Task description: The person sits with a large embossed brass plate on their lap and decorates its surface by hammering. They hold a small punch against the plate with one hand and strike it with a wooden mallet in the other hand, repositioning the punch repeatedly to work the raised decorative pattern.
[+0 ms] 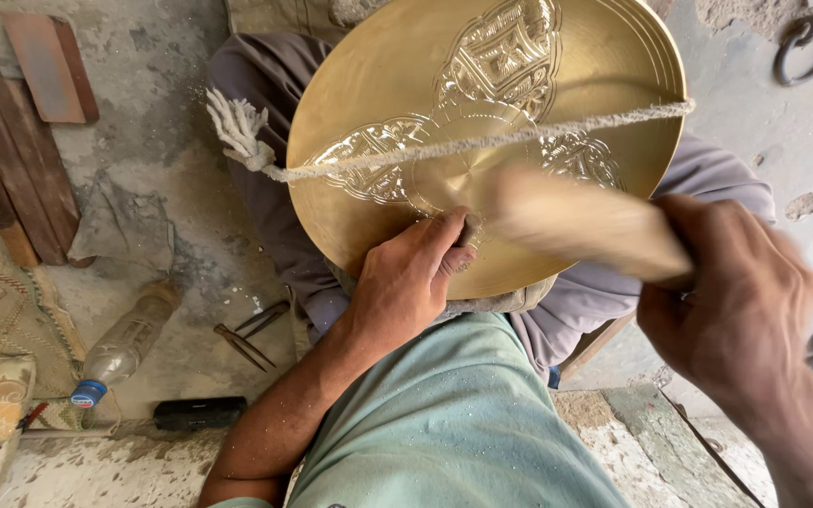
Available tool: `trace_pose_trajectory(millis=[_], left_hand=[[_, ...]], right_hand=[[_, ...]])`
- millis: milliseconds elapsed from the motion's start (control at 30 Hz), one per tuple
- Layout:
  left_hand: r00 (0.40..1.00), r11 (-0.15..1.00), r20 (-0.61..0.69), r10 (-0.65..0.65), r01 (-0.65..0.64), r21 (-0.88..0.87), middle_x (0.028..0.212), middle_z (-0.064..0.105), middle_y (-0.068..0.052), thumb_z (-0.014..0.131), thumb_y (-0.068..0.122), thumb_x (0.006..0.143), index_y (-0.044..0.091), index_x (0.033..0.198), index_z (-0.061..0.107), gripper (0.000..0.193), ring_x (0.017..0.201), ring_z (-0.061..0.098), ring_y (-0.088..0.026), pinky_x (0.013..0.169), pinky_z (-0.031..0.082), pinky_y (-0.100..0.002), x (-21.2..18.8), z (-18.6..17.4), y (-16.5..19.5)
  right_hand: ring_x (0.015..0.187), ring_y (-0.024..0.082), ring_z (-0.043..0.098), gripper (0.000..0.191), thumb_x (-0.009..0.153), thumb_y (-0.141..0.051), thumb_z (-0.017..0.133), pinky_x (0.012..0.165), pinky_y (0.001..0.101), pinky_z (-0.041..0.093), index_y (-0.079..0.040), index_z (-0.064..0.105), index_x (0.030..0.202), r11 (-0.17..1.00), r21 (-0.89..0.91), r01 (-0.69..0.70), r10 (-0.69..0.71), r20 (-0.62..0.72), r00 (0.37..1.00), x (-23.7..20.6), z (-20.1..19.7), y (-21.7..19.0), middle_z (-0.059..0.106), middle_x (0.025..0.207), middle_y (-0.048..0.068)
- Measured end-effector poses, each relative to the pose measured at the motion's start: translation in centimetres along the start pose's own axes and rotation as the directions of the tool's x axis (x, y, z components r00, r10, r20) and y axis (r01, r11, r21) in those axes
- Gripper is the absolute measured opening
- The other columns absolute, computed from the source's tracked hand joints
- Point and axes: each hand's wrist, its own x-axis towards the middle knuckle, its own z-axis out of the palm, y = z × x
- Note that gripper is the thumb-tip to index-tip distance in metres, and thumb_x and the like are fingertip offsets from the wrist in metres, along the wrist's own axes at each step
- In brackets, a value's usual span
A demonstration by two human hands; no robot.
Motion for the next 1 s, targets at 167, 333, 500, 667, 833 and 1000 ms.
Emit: trace_pose_trajectory(millis=[167,333,500,667,833,1000], left_hand=[[0.999,0.999,-0.028,0.026,-0.027,-0.028,0.104,0.070,-0.012,0.067,0.015,0.101,0.004,0.123,0.057,0.027,0.093,0.071,-0.032,0.075,0.057,-0.044,0.15,-0.08,0.11],[1.000,1.000,-0.004,-0.002,0.002,-0.010,0.100,0.070,-0.012,0.067,0.016,0.101,0.005,0.117,0.058,0.022,0.090,0.071,-0.032,0.073,0.057,-0.044,0.30,-0.07,0.08],[1.000,1.000,0.018,-0.024,0.024,-0.006,0.098,0.068,-0.013,0.068,0.017,0.102,0.004,0.116,0.056,0.023,0.089,0.070,-0.033,0.072,0.056,-0.044,0.33,-0.14,-0.05],[1.000,1.000,-0.005,0.010,-0.010,-0.007,0.099,0.069,-0.013,0.067,0.016,0.101,0.004,0.117,0.056,0.023,0.089,0.070,-0.033,0.073,0.056,-0.044,0.39,-0.24,-0.12],[1.000,1.000,0.019,0.000,-0.001,0.010,0.097,0.070,-0.012,0.068,0.016,0.101,0.007,0.114,0.057,0.019,0.089,0.071,-0.031,0.074,0.056,-0.044,0.41,-0.30,-0.22],[0.999,1.000,0.033,-0.013,0.012,0.021,0.098,0.070,-0.013,0.069,0.016,0.100,0.006,0.116,0.056,0.023,0.090,0.071,-0.033,0.073,0.056,-0.045,0.43,-0.40,-0.20]], right_hand=[[0.076,0.024,0.071,0.038,0.089,-0.013,0.074,0.067,0.0416,0.054,-0.009,0.064,0.125,0.973,-0.222,0.068,-0.061,0.038,0.997,0.21,-0.04,-0.05,0.072,0.092,0.009],[0.081,0.024,0.073,0.045,0.072,-0.010,0.074,0.071,0.0426,0.055,-0.010,0.068,0.117,0.929,-0.329,0.170,-0.180,0.000,0.984,0.40,-0.31,-0.10,0.074,0.092,0.008],[0.070,0.020,0.066,0.039,0.081,-0.008,0.073,0.067,0.0367,0.051,-0.010,0.067,0.119,0.969,-0.244,0.027,-0.014,0.055,0.998,0.31,-0.17,0.08,0.072,0.090,0.007],[0.071,0.017,0.064,0.035,0.085,-0.009,0.072,0.064,0.0334,0.050,-0.014,0.067,0.119,0.962,-0.266,0.058,-0.014,0.163,0.986,0.14,0.05,0.41,0.071,0.088,0.004],[0.065,0.015,0.065,0.032,0.091,-0.016,0.072,0.060,0.0319,0.051,-0.019,0.067,0.123,0.905,-0.422,0.052,0.094,0.316,0.944,-0.12,-0.15,0.15,0.072,0.085,-0.001],[0.073,0.018,0.068,0.037,0.090,-0.014,0.070,0.065,0.0348,0.053,-0.015,0.065,0.126,0.951,-0.309,0.025,0.042,0.207,0.978,-0.14,-0.18,-0.24,0.073,0.093,0.004]])
